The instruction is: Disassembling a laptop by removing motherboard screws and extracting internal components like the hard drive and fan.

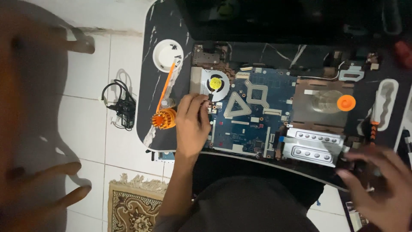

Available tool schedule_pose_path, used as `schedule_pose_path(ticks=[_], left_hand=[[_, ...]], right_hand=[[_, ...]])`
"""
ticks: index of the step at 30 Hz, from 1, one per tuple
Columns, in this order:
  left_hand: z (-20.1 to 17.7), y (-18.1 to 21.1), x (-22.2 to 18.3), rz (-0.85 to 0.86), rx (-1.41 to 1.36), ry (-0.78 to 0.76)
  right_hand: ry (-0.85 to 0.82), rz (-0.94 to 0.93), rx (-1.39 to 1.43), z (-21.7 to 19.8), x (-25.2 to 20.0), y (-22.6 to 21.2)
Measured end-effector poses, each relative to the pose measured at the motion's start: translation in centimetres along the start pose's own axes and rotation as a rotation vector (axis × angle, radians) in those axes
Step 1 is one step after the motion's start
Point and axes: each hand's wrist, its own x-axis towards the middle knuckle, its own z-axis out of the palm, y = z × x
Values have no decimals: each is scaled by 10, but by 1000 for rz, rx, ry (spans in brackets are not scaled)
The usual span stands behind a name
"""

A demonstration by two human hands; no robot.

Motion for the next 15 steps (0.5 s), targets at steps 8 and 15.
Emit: schedule_pose_path(ticks=[8,15], left_hand=[[2,9,6,29,-11,-5],[1,9,18,5,-73,-18]], right_hand=[[69,-183,-293,10,22,-41],[-57,-212,-570,18,31,-43]])
